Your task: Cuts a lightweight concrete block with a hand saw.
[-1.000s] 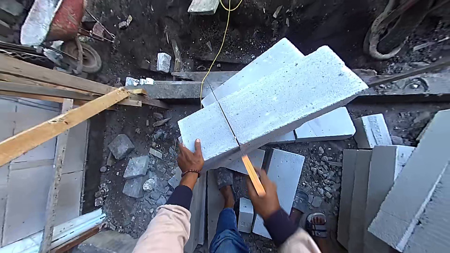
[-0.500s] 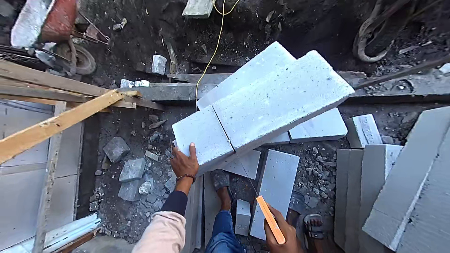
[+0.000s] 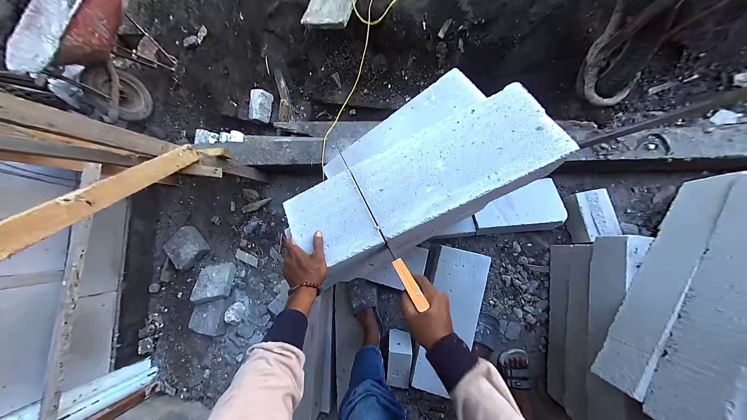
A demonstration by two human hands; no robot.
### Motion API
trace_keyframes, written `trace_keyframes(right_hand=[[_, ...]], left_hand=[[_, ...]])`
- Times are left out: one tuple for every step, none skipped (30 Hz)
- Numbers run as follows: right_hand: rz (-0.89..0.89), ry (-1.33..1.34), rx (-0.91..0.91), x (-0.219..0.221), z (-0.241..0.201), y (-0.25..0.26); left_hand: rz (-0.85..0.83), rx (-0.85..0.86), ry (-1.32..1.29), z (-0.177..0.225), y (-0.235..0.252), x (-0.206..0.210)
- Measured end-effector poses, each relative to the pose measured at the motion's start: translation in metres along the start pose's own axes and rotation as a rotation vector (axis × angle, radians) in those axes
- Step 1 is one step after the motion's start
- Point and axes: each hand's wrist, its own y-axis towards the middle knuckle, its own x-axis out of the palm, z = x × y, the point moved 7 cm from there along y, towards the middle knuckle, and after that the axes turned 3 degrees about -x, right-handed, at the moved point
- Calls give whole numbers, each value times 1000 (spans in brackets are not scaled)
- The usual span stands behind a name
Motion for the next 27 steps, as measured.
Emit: trace_keyframes(right_hand=[[7,33,-29,8,8,6],[7,61,-74,10,28,-10],[4,69,-108,9,54,-40],[26,67,-135,4,77,-70],[41,58,-139,-2,97,-96],[57,50,-145,-7,110,-118],[82,37,-156,-12,111,-124],[102,17,-152,-15,99,-116],[94,8,-128,-16,79,-100],[62,8,-93,-15,55,-74],[29,9,-60,-15,33,-43],[2,15,-30,-13,15,-18],[-18,21,-2,-10,7,-5],[-24,28,4,-6,8,-3],[-26,43,-16,-4,16,-10],[-20,52,-49,-3,29,-25],[4,53,-81,-6,44,-48],[30,54,-113,-13,60,-73],[39,53,-133,-22,74,-101],[26,59,-128,-31,86,-127],[6,71,-114,-37,92,-145],[-7,82,-105,-42,96,-155],[-10,85,-103,-44,98,-158],[1,77,-112,-46,98,-156],[22,63,-130,-47,94,-148],[47,52,-154,-45,86,-133],[69,36,-177,-41,71,-112]], left_hand=[[-13,9,-10,5,7,-3],[-32,8,-14,4,7,-4],[-40,4,-7,1,5,-4],[-33,17,-8,5,7,-5],[-14,27,-22,9,8,-5],[6,28,-28,6,5,-4],[20,22,-33,0,2,-1],[17,12,-34,-4,-1,0],[6,4,-26,-8,-3,2],[1,1,-21,-9,-4,3],[1,0,-24,-6,-1,3],[-2,-1,-30,-4,3,2],[-9,1,-35,-3,7,1],[-23,6,-43,-3,9,2],[-43,10,-54,-4,12,2],[-63,17,-68,-7,15,0],[-80,36,-78,-9,22,-4],[-83,71,-79,-6,32,-9],[-70,134,-79,-2,42,-16],[-56,220,-70,5,55,-22],[-53,316,-47,16,69,-28],[-71,405,-15,31,82,-30],[-109,467,24,45,95,-27],[-157,489,61,57,107,-21],[-192,473,87,65,116,-14],[-191,445,94,70,122,-8],[-167,411,89,71,122,-5]])
